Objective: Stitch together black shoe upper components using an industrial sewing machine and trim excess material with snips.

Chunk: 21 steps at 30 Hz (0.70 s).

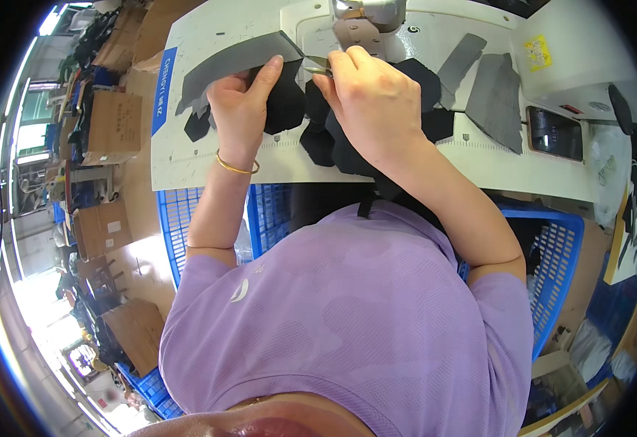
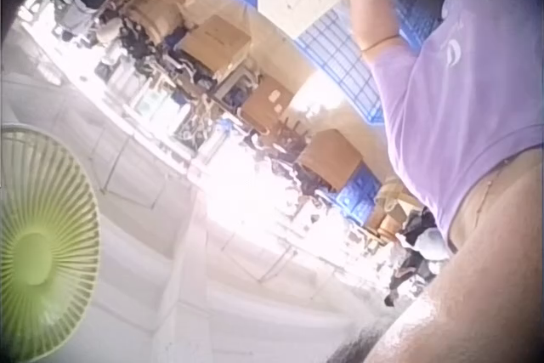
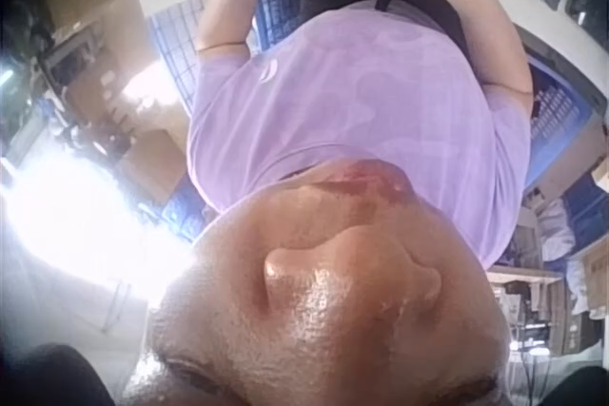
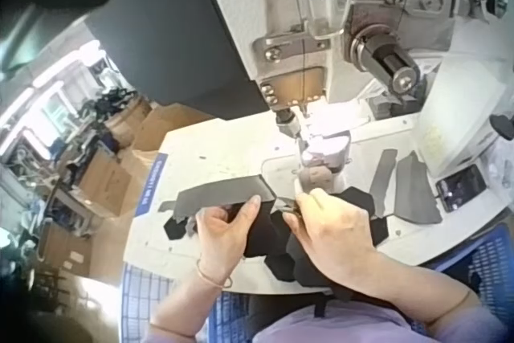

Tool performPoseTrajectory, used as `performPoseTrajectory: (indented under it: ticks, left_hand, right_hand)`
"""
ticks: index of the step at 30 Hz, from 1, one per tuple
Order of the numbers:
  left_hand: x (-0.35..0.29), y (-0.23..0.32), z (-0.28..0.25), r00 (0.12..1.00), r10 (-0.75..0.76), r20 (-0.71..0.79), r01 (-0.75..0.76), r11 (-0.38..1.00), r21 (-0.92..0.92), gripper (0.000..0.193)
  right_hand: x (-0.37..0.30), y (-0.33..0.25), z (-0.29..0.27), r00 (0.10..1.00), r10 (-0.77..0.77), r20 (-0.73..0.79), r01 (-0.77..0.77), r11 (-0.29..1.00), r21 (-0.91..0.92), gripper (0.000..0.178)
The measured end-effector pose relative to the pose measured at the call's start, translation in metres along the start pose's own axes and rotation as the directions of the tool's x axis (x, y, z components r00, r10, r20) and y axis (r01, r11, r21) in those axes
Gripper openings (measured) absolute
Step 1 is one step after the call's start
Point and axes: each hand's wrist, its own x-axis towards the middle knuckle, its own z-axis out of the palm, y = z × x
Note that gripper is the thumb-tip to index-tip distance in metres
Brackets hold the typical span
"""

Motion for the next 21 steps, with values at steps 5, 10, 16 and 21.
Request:
performPoseTrajectory:
  ticks: [5, 10, 16, 21]
  left_hand:
    - [-0.007, -0.008, -0.006, 1.0, 0.008, 0.008, -0.009, 0.998, 0.066, 0.027]
    - [0.0, -0.021, -0.011, 1.0, 0.002, -0.014, -0.001, 0.998, 0.058, 0.028]
    - [0.008, -0.062, -0.063, 0.999, 0.006, -0.036, 0.02, 0.752, 0.658, 0.034]
    - [-0.036, -0.044, -0.022, 0.992, 0.103, 0.079, -0.129, 0.854, 0.505, 0.034]
  right_hand:
    - [0.003, -0.006, 0.006, 0.999, -0.042, -0.01, 0.042, 0.999, -0.005, 0.024]
    - [0.002, 0.002, 0.011, 0.998, -0.049, 0.031, 0.05, 0.998, -0.033, 0.023]
    - [-0.023, 0.048, -0.017, 0.962, 0.237, 0.138, -0.264, 0.939, 0.22, 0.027]
    - [-0.044, 0.046, -0.023, 0.843, 0.41, 0.348, -0.5, 0.835, 0.229, 0.026]
